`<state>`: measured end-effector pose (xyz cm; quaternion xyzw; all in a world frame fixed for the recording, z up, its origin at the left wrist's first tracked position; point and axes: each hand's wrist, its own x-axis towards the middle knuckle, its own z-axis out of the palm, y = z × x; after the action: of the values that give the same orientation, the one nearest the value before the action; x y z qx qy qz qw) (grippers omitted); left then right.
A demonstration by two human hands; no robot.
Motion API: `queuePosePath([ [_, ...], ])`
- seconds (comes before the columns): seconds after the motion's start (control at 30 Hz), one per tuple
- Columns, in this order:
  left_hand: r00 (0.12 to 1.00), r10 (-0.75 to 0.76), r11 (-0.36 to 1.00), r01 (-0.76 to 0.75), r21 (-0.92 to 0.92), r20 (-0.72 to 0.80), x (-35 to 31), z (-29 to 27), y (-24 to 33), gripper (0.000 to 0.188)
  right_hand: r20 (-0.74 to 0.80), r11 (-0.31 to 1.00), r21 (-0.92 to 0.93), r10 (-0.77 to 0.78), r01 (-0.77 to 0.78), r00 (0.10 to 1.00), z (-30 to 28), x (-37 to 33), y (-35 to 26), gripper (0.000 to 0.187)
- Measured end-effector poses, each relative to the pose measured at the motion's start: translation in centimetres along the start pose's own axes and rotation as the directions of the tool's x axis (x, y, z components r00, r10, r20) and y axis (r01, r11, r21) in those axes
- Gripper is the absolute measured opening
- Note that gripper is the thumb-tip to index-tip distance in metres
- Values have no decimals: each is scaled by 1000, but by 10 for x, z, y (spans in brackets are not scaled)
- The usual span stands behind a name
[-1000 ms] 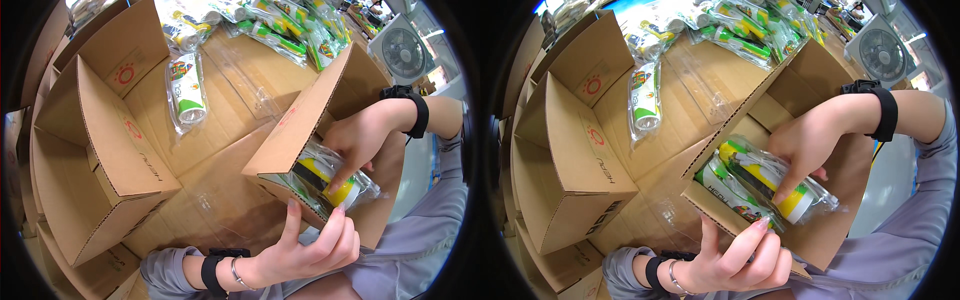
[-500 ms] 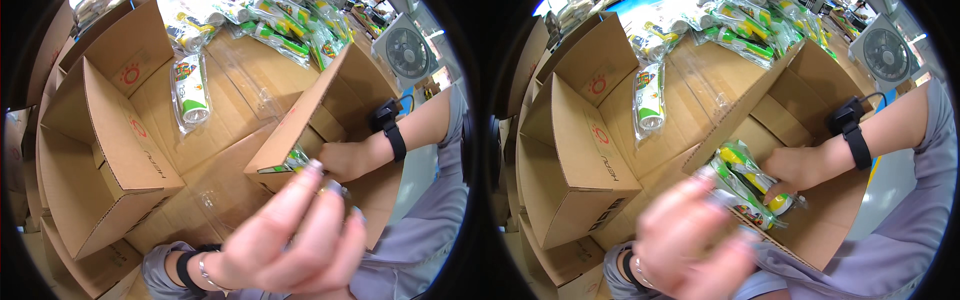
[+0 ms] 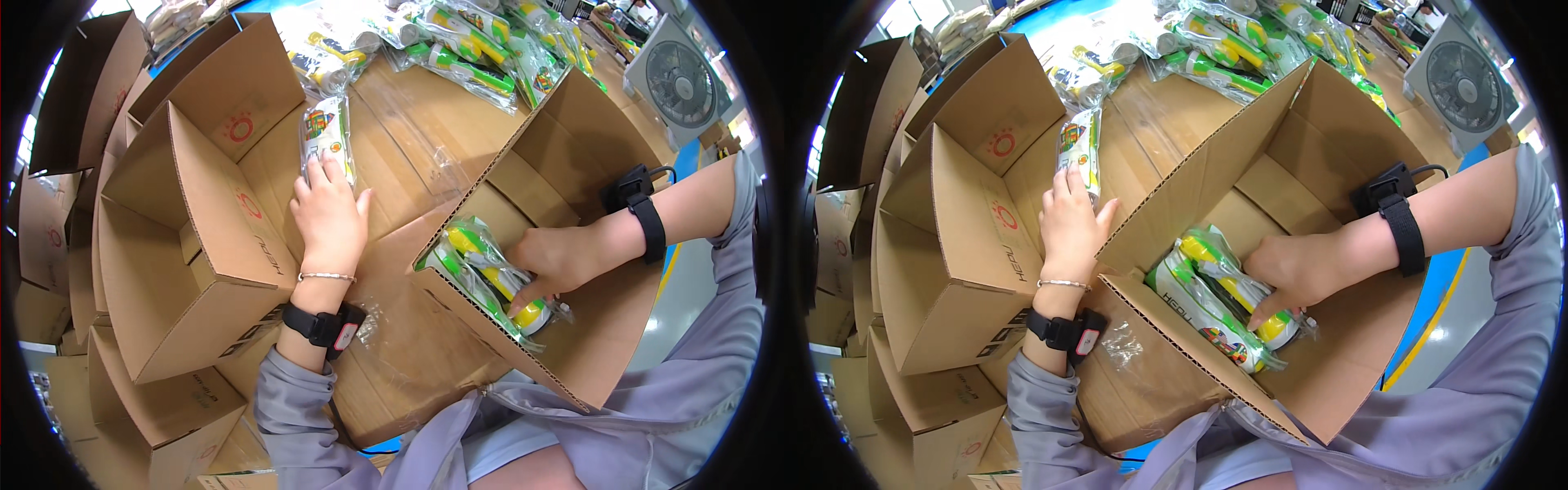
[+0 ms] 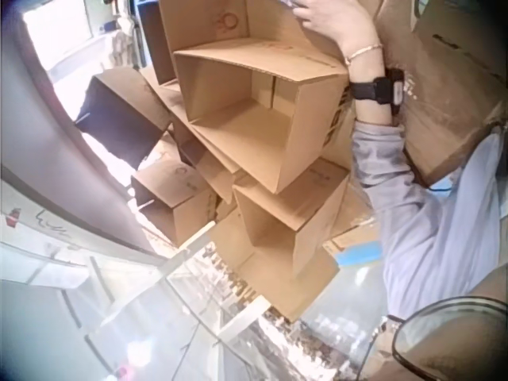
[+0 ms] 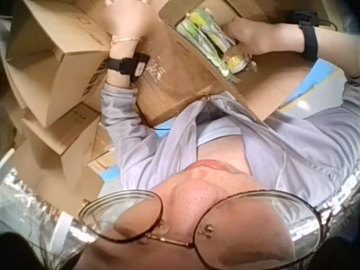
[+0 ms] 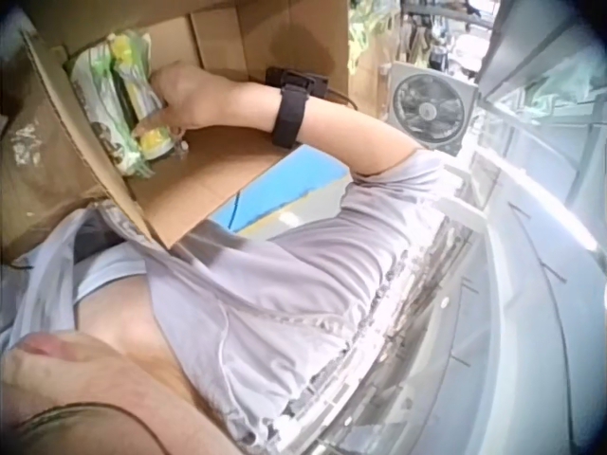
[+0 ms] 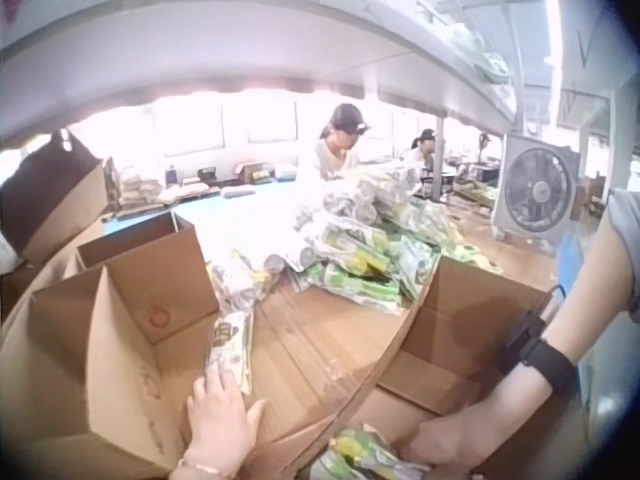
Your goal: Packing individual flashlights inside plastic wrappers into cardboard boxes on an assembly line.
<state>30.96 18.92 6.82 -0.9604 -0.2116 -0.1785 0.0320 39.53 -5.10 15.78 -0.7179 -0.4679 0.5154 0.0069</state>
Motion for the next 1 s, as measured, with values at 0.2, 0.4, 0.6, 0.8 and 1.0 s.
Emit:
queuePosePath([
  [0.2, 986, -166, 955, 167, -247, 21, 2, 1, -4, 49, 29, 989, -142, -38, 42, 999, 0, 1, -1, 58],
  [0.4, 900, -153, -294, 352, -889, 407, -2, -60, 10, 39, -152, 923, -367, -184, 117, 971, -27, -25, -28, 45],
  [0.6, 972, -9, -600, 182, -779, 234, -28, -126, 18, 39, -655, 650, -755, -754, 88, -51, -59, -49, -50, 40],
  [0.8, 981, 189, -804, 122, -582, -55, -49, -146, 12, 43, -272, 214, -801, -962, -560, 23, -70, -58, -93, 23],
  [1.0, 973, 113, -385, -144, -912, -201, -45, -159, 6, 46, -382, 410, -892, -909, -191, -167, -109, -65, -53, 25],
])
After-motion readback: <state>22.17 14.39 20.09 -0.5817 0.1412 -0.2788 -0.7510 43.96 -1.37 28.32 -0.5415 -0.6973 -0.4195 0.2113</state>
